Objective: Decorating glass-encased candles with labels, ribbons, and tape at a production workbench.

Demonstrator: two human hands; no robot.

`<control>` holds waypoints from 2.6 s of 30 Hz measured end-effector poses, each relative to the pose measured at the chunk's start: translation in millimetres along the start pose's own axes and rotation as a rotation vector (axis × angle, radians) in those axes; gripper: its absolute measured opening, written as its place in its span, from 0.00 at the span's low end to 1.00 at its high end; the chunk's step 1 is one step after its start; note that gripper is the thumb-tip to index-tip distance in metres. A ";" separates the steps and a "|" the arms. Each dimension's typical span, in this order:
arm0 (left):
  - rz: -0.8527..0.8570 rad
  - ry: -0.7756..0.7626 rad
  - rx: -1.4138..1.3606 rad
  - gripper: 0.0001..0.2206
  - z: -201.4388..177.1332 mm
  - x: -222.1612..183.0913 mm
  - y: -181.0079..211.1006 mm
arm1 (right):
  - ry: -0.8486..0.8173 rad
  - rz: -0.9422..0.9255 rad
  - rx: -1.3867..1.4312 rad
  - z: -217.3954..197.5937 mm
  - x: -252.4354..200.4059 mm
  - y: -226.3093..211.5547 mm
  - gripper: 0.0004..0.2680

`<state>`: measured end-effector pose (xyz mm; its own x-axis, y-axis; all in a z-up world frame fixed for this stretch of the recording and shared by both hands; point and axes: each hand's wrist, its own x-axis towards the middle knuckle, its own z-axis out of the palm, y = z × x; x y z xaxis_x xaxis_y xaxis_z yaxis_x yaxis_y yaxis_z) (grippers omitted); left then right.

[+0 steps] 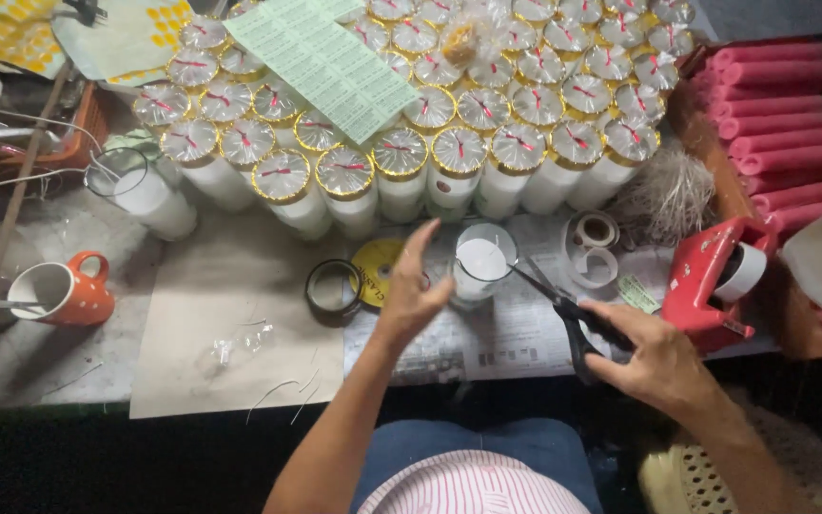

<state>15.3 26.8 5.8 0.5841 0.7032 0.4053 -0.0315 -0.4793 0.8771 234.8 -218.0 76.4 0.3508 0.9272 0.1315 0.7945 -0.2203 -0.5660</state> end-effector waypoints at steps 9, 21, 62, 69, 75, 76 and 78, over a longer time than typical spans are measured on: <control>0.322 -0.132 0.545 0.06 36.1 77.1 -6.6 | -0.144 -0.040 -0.430 6.8 48.4 -10.5 0.22; 0.327 -0.126 0.463 0.07 35.9 73.5 5.9 | -0.203 -0.118 -0.499 16.6 59.0 -13.3 0.19; -0.879 -0.912 0.943 0.14 -108.4 -156.6 10.2 | 0.410 0.215 -0.210 116.9 14.0 226.4 0.06; -0.924 -0.908 0.943 0.21 -111.0 -171.0 -2.1 | -0.056 0.672 -0.478 87.8 43.8 194.3 0.12; -0.932 -0.908 0.938 0.24 -104.4 -165.8 5.5 | -0.182 0.852 -0.380 64.2 67.6 182.8 0.10; -0.929 -0.913 0.940 0.24 -104.7 -165.6 5.4 | -0.181 0.857 -0.378 56.8 72.7 177.1 0.10; -0.954 -0.926 0.932 0.26 -105.0 -165.1 4.7 | -0.327 0.880 -0.342 41.7 84.1 165.9 0.12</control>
<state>-166.4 -36.4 -29.9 0.3752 0.5405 -0.7531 0.8832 -0.4551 0.1134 375.4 -164.0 -40.4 0.7701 0.4186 -0.4813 0.4353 -0.8964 -0.0832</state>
